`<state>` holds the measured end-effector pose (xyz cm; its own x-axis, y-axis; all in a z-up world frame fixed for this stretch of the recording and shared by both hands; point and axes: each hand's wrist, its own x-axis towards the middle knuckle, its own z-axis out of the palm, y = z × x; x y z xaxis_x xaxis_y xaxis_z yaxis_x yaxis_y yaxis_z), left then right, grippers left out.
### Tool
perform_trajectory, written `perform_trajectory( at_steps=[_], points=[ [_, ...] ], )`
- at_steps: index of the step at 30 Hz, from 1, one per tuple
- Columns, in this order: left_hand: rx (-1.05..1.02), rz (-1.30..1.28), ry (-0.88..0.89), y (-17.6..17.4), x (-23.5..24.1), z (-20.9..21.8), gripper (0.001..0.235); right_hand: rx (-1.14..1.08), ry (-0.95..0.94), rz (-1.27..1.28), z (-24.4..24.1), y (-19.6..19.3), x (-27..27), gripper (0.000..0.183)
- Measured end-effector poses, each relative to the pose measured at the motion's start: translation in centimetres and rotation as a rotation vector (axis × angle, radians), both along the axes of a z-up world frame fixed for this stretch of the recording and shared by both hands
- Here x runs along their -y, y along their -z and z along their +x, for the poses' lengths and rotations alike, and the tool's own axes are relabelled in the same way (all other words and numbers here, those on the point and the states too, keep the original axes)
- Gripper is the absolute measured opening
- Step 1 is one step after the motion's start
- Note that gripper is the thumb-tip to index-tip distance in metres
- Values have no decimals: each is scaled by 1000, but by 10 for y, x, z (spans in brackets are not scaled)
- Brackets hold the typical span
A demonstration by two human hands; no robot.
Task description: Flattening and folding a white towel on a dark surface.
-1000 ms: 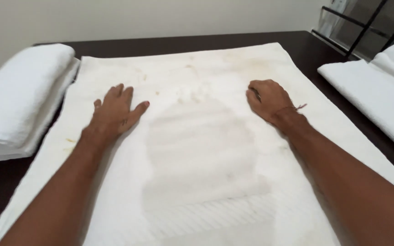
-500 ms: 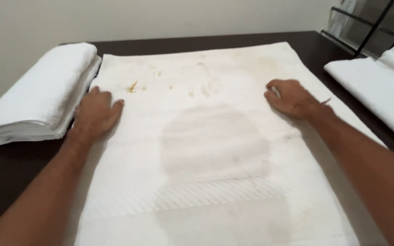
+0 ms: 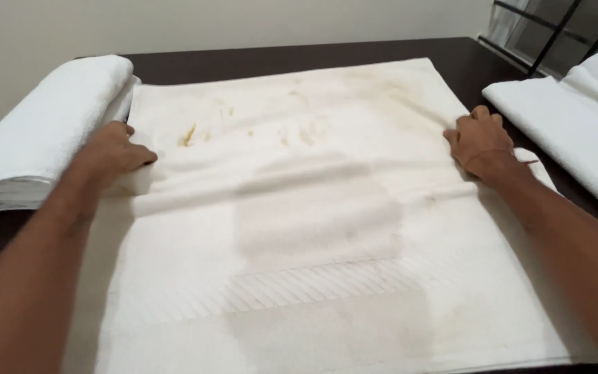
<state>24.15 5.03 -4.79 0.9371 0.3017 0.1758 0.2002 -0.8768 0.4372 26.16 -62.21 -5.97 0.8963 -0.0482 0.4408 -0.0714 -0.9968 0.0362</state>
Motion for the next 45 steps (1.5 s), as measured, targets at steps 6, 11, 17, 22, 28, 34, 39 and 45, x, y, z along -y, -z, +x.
perform_trajectory(
  at_steps=[6,11,17,22,28,34,39,45],
  points=[
    [-227,-226,119,-14,-29,-11,67,-673,139,-94,-12,-68,3,47],
    [53,-232,169,-37,22,-12,60,-630,169,104,24,-62,10,50],
    [-166,-909,-325,-66,55,-1,73,-367,45,361,71,-16,25,52],
    [-120,-1089,-309,-77,52,-27,71,-253,-1,165,68,-9,26,64],
    [-263,-947,-88,-80,41,-46,76,-573,-8,97,54,-60,30,51],
    [-272,-643,-220,-99,70,-51,86,-744,223,269,30,-77,5,81],
    [-116,-610,594,10,-37,67,60,-305,220,260,58,-33,17,99],
    [-456,-564,-3,-100,76,-9,80,-336,257,378,70,-44,28,110]
  ],
)
